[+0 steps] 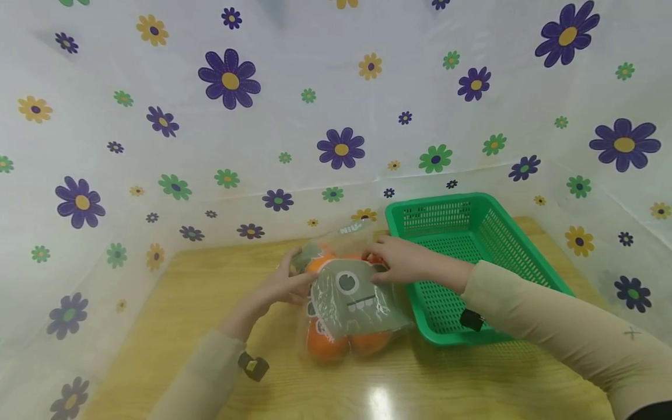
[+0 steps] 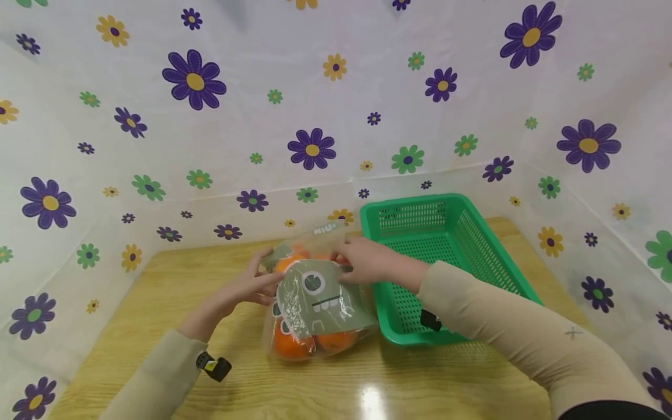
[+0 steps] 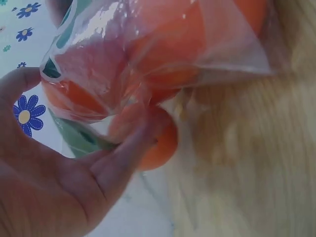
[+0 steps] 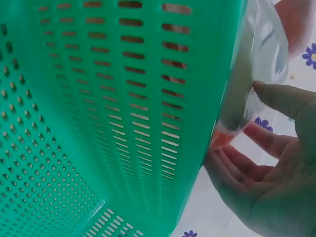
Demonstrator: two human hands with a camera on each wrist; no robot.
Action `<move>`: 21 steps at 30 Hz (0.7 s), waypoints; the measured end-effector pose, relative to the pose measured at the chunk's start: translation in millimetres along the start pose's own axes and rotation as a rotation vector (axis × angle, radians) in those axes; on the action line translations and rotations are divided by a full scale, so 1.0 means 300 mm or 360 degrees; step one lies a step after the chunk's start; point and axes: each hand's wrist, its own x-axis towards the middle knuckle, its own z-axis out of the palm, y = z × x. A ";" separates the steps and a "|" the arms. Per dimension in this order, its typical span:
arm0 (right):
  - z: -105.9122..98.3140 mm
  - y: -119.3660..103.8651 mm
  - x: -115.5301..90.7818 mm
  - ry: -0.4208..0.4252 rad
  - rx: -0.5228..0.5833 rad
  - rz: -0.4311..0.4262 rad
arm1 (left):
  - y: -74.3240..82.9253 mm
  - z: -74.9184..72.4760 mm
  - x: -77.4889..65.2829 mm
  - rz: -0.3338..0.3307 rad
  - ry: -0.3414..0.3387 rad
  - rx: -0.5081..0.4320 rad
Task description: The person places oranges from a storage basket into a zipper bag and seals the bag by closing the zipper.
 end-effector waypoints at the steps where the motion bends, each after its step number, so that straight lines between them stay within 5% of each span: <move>1: 0.002 0.001 0.003 -0.0033 0.0011 -0.0012 | -0.001 -0.005 0.002 0.0000 -0.0002 0.0057; 6: 0.005 0.004 0.012 -0.0130 -0.0001 -0.0029 | 0.004 -0.017 0.004 0.0069 0.0082 0.0421; 13: 0.052 -0.022 0.010 -0.0319 -0.0322 -0.0162 | 0.012 0.020 0.014 0.0342 0.0206 0.0976; 21: 0.071 -0.050 0.008 -0.0439 -0.0440 -0.0057 | 0.019 0.039 0.017 0.0239 0.0271 0.1352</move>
